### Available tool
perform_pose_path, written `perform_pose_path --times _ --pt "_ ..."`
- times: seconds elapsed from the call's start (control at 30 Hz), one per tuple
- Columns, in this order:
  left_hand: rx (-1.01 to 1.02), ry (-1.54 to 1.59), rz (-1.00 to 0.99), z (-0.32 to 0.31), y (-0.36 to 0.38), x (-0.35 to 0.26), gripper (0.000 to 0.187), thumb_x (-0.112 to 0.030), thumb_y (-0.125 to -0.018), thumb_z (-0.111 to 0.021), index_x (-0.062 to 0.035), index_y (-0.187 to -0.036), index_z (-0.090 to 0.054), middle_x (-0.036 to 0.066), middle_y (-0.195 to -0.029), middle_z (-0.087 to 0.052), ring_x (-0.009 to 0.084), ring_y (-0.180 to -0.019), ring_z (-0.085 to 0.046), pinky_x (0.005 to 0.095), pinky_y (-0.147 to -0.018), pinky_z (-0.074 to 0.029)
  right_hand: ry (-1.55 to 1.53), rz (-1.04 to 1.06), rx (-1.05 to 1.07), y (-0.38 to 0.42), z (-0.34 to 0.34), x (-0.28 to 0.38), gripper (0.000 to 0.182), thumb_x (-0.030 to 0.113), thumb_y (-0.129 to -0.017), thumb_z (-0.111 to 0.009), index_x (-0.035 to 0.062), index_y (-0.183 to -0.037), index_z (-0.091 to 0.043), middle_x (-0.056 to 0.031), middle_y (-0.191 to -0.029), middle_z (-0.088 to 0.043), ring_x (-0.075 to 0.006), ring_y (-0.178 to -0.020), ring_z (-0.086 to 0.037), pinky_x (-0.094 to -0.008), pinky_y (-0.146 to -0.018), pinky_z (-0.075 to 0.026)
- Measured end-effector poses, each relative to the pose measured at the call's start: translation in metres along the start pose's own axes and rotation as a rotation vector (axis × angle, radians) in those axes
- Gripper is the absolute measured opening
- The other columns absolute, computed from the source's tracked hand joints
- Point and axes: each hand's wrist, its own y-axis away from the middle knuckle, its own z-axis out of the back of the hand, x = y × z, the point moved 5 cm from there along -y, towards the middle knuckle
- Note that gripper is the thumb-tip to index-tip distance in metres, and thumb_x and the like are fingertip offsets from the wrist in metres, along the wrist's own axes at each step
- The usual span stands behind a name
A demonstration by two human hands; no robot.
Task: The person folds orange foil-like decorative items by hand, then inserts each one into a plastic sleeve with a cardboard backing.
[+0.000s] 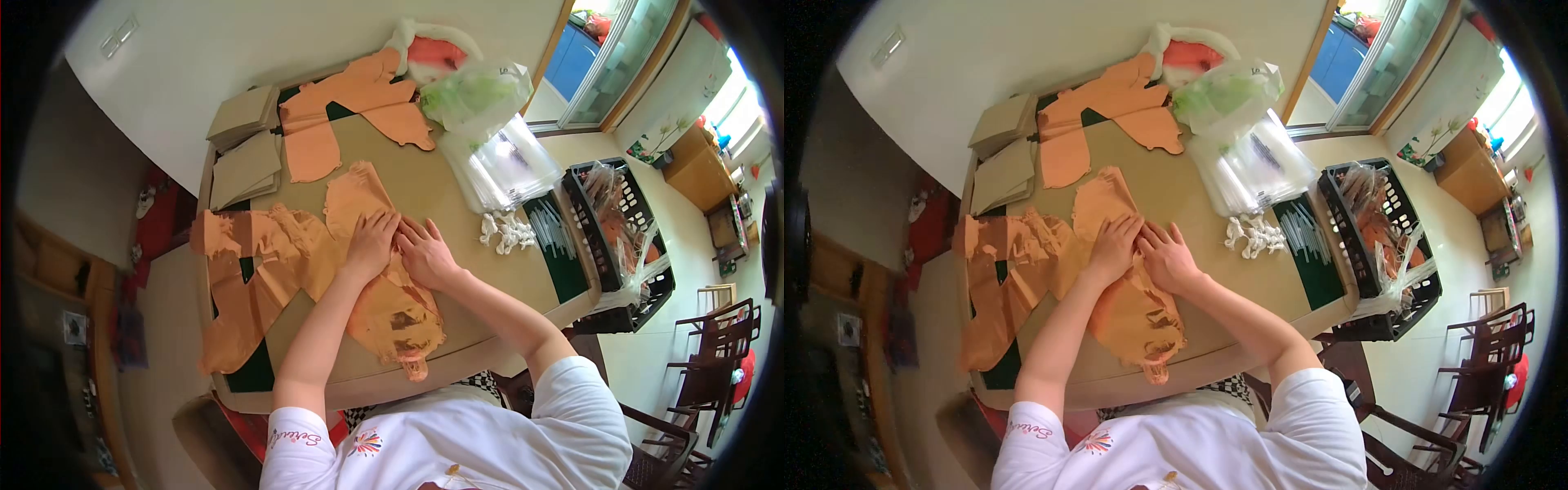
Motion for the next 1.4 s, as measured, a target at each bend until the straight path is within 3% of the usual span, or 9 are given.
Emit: perform_pose_path --times 0.27,0.67,0.77,0.87,0.97,1.1,1.33,1.4 --pt "-0.017 -0.08 -0.021 0.001 -0.028 0.032 0.044 -0.018 -0.089 -0.053 -0.0067 -0.132 -0.049 0.007 -0.139 -0.048 0.0248 -0.132 -0.04 0.0514 -0.109 -0.028 0.004 0.0 -0.02 0.002 0.001 0.001 0.043 0.015 -0.087 -0.049 0.0006 -0.128 -0.049 -0.0149 -0.143 -0.042 -0.0306 -0.137 -0.033 -0.0555 -0.111 -0.023" --pt "-0.047 -0.26 0.222 -0.006 -0.085 0.104 0.041 -0.017 -0.092 -0.047 -0.0066 -0.132 -0.048 0.009 -0.135 -0.05 0.0265 -0.129 -0.042 0.0518 -0.11 -0.025 -0.039 -0.003 -0.038 0.002 0.003 0.0 0.042 0.014 -0.088 -0.049 0.0002 -0.127 -0.049 -0.0147 -0.142 -0.043 -0.0304 -0.136 -0.035 -0.0555 -0.111 -0.023" --pt "-0.214 -0.139 0.202 0.015 -0.073 0.082 0.04 -0.017 -0.092 -0.048 -0.0039 -0.13 -0.049 0.013 -0.135 -0.049 0.0282 -0.13 -0.041 0.0504 -0.111 -0.025 -0.052 -0.013 -0.042 0.002 0.005 0.001 0.042 0.013 -0.087 -0.049 0.0 -0.127 -0.049 -0.0152 -0.142 -0.043 -0.0308 -0.135 -0.035 -0.0553 -0.111 -0.023" --pt "-0.092 0.056 0.223 0.029 -0.022 0.019 0.041 -0.017 -0.094 -0.047 -0.0013 -0.132 -0.048 0.015 -0.139 -0.046 0.031 -0.133 -0.039 0.0487 -0.109 -0.028 -0.043 -0.008 -0.047 0.004 0.002 -0.001 0.043 0.012 -0.087 -0.049 0.0003 -0.128 -0.049 -0.0153 -0.142 -0.043 -0.0309 -0.135 -0.036 -0.0548 -0.111 -0.023" --pt "-0.111 0.092 0.218 0.024 0.034 -0.026 0.041 -0.017 -0.092 -0.048 0.0 -0.129 -0.049 0.016 -0.139 -0.046 0.0303 -0.134 -0.037 0.0513 -0.11 -0.027 -0.056 -0.012 -0.058 0.004 0.0 0.0 0.043 0.012 -0.087 -0.049 0.0009 -0.129 -0.049 -0.0151 -0.143 -0.043 -0.0308 -0.135 -0.036 -0.0543 -0.111 -0.023" --pt "-0.087 0.047 0.219 0.004 0.068 -0.042 0.043 -0.018 -0.094 -0.047 -0.0006 -0.133 -0.047 0.016 -0.14 -0.044 0.0311 -0.135 -0.035 0.0516 -0.11 -0.027 -0.075 -0.002 -0.046 0.003 -0.006 -0.009 0.046 0.01 -0.085 -0.05 0.002 -0.13 -0.048 -0.0145 -0.144 -0.042 -0.0304 -0.136 -0.035 -0.0541 -0.112 -0.023" --pt "-0.077 -0.005 0.23 0.001 0.07 -0.041 0.046 -0.019 -0.094 -0.045 -0.0013 -0.137 -0.043 0.016 -0.143 -0.041 0.0313 -0.137 -0.033 0.0528 -0.11 -0.026 -0.147 0.093 -0.117 -0.024 0.001 0.016 0.04 0.01 -0.091 -0.049 0.0064 -0.13 -0.051 -0.0121 -0.143 -0.043 -0.0291 -0.138 -0.033 -0.0496 -0.112 -0.025" --pt "-0.078 0.01 0.226 -0.002 0.07 -0.038 0.046 -0.019 -0.094 -0.045 -0.0019 -0.137 -0.044 0.016 -0.144 -0.04 0.0312 -0.137 -0.033 0.0532 -0.111 -0.026 -0.155 0.036 -0.09 -0.028 -0.013 0.014 0.04 0.01 -0.091 -0.049 0.0067 -0.13 -0.051 -0.012 -0.143 -0.044 -0.0289 -0.137 -0.034 -0.0485 -0.112 -0.025"
